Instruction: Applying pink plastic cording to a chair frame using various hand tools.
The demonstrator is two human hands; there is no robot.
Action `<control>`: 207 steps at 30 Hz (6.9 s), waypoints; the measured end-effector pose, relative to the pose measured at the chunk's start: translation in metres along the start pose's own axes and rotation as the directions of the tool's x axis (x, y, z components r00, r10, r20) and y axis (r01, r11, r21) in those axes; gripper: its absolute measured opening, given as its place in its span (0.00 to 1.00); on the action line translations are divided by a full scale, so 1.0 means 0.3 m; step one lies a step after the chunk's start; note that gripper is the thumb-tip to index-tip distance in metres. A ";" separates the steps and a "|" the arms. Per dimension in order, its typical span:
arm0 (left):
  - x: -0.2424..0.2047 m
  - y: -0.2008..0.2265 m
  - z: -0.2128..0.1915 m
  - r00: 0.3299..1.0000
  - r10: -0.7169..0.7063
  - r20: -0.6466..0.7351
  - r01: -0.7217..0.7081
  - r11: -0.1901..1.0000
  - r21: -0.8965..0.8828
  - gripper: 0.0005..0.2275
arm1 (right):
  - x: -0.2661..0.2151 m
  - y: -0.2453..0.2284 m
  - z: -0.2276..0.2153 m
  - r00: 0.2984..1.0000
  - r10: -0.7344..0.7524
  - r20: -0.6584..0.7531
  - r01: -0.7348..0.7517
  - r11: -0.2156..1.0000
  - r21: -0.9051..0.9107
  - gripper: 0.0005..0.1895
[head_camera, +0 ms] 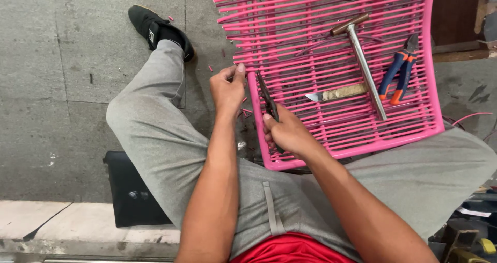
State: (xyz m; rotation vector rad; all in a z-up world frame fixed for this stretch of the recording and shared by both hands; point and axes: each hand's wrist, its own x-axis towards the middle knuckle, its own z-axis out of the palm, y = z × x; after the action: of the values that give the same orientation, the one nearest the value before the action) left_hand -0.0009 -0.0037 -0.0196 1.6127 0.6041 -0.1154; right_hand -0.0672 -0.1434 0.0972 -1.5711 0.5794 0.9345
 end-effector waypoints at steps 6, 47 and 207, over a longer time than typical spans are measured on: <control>0.003 -0.016 0.004 1.000 0.019 0.003 -0.018 0.997 -0.076 0.11 | 0.029 -0.003 -0.006 1.000 0.019 0.016 -0.019 1.000 -0.014 0.07; -0.014 0.016 0.010 0.993 0.095 -0.072 -0.080 0.978 0.191 0.11 | 0.092 0.028 0.046 0.975 0.166 -0.147 -0.153 0.984 0.092 0.36; 0.031 -0.136 0.061 0.971 -0.134 0.197 0.203 0.897 -0.394 0.12 | 0.000 0.033 -0.529 0.602 -0.739 -0.303 0.141 0.472 -0.870 0.10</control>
State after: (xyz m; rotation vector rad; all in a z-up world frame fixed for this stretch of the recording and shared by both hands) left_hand -0.0060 -0.0176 -0.0629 1.1269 0.5941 -0.2327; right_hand -0.0353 -0.2991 0.0950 -2.7608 0.0939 0.0727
